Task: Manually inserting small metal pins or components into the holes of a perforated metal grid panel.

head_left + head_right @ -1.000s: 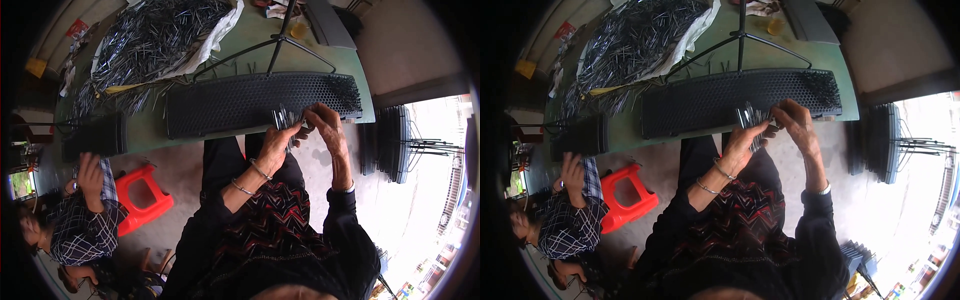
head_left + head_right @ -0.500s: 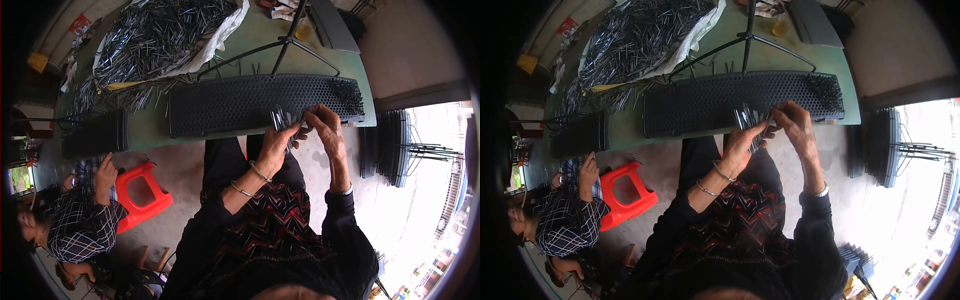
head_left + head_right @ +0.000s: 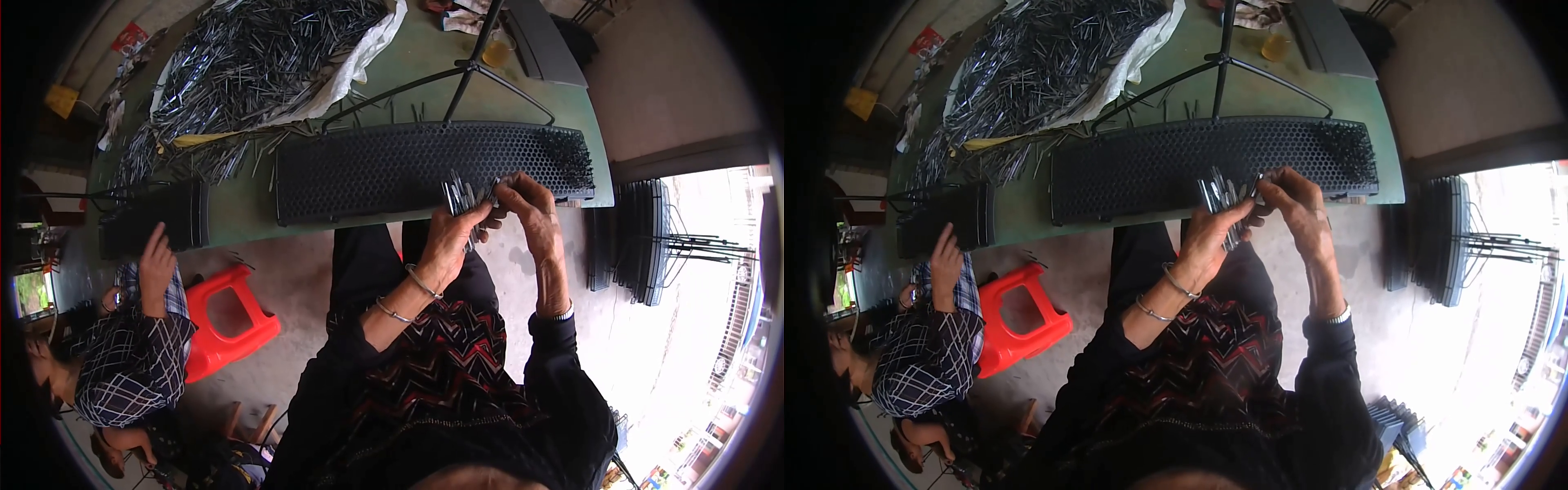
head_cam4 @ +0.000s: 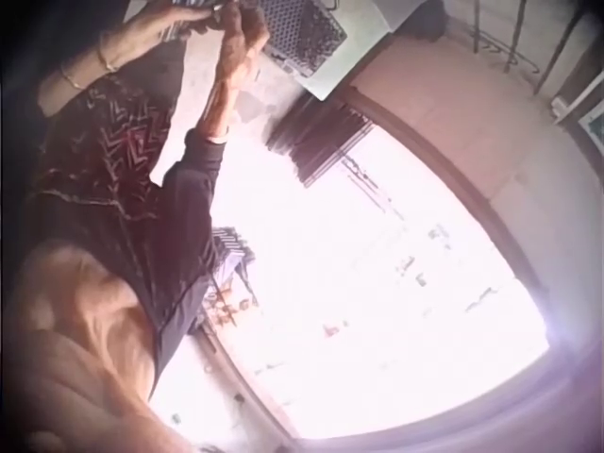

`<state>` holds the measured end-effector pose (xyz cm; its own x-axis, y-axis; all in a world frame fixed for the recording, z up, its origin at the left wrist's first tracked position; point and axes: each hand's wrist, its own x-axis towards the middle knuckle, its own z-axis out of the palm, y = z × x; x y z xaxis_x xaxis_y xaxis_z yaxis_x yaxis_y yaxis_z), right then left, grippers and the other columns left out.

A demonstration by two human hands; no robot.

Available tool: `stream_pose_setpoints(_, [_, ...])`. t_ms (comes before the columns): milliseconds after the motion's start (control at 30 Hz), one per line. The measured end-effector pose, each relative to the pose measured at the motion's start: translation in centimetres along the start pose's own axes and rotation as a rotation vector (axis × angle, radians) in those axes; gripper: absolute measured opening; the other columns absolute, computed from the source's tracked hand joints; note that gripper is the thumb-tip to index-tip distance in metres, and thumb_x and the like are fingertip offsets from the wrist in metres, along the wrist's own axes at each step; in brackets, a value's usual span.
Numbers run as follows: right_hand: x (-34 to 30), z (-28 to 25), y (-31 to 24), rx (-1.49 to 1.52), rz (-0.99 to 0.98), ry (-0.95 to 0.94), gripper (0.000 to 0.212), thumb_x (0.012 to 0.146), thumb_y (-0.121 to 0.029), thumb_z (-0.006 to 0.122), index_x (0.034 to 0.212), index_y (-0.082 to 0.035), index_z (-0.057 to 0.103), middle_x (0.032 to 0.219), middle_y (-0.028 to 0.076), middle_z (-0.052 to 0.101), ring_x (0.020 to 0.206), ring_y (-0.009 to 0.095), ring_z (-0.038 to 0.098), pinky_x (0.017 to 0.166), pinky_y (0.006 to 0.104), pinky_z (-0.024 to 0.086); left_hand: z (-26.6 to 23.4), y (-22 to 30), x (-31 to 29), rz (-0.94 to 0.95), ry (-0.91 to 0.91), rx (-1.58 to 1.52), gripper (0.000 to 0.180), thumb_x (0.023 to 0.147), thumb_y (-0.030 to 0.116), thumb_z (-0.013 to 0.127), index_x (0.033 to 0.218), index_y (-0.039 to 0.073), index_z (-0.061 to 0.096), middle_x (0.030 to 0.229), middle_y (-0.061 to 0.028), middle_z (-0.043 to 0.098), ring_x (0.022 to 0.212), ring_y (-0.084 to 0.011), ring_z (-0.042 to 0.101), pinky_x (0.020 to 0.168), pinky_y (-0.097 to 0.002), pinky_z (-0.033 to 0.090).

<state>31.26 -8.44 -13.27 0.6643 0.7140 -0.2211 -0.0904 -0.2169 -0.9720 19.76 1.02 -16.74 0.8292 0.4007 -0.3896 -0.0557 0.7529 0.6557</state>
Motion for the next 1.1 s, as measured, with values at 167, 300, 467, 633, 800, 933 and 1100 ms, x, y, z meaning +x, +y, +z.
stream_pose_setpoints(167, [0.0,-0.2,0.1,-0.024,-0.032,0.031,0.014,0.089,-0.013,0.061,0.090,0.001,0.059,0.078,0.002,0.059,0.072,0.008,0.052,0.067,0.0229,0.044,-0.2,0.1,0.0,-0.028,-0.051,-0.003,0.018,0.086,0.016,0.064,0.099,0.003,0.065,0.087,-0.0077,0.070,0.071,-0.0150,0.066,0.055,-0.0256,0.042])
stream_pose_setpoints(300, [-0.1,0.0,-0.4,-0.079,-0.009,0.048,0.014,0.089,-0.013,0.061,0.090,0.000,0.060,0.080,0.001,0.059,0.073,0.007,0.052,0.067,0.0224,0.043,-0.1,0.3,-0.3,-0.056,-0.059,0.014,0.018,0.087,0.016,0.063,0.099,0.003,0.065,0.088,-0.0078,0.070,0.073,-0.0161,0.067,0.056,-0.0265,0.042])
stream_pose_setpoints(467, [0.2,-0.6,-0.4,-0.077,0.011,-0.012,0.012,0.088,-0.011,0.062,0.091,0.001,0.060,0.081,0.001,0.060,0.075,0.007,0.053,0.068,0.0219,0.044,-0.3,0.2,-0.1,-0.075,-0.050,-0.007,0.018,0.087,0.017,0.063,0.099,0.003,0.065,0.088,-0.0078,0.070,0.075,-0.0166,0.068,0.056,-0.0268,0.042])
stream_pose_setpoints(633, [0.3,-0.7,0.1,-0.091,-0.016,-0.013,0.011,0.088,-0.008,0.061,0.093,0.002,0.059,0.079,0.002,0.060,0.073,0.008,0.053,0.067,0.0225,0.045,-0.1,-0.1,0.0,-0.066,-0.014,0.059,0.017,0.089,0.018,0.062,0.097,0.004,0.065,0.086,-0.0075,0.071,0.073,-0.0161,0.068,0.055,-0.0260,0.042])
stream_pose_setpoints(800, [0.3,-1.0,0.1,-0.134,-0.060,-0.001,0.012,0.089,-0.007,0.060,0.094,0.004,0.058,0.080,0.004,0.061,0.073,0.009,0.056,0.067,0.0236,0.047,0.3,-0.1,0.0,-0.034,0.037,0.088,0.016,0.089,0.017,0.061,0.095,0.003,0.066,0.085,-0.0070,0.071,0.069,-0.0149,0.067,0.052,-0.0252,0.042])
stream_pose_setpoints(933, [0.4,-1.3,0.0,-0.146,-0.044,-0.040,0.012,0.088,-0.007,0.060,0.094,0.004,0.058,0.080,0.005,0.061,0.074,0.011,0.058,0.069,0.0247,0.048,0.6,-0.2,-0.2,-0.020,0.055,0.100,0.016,0.089,0.018,0.061,0.093,0.003,0.066,0.084,-0.0065,0.070,0.067,-0.0138,0.066,0.052,-0.0249,0.042])
stream_pose_setpoints(1100, [0.3,-1.6,0.1,-0.153,-0.036,-0.086,0.012,0.087,-0.006,0.061,0.094,0.003,0.058,0.082,0.006,0.062,0.077,0.012,0.059,0.071,0.0253,0.048,0.8,-0.7,-0.4,-0.016,0.073,0.123,0.018,0.090,0.019,0.060,0.094,0.003,0.066,0.084,-0.0062,0.070,0.067,-0.0138,0.066,0.052,-0.0242,0.042])
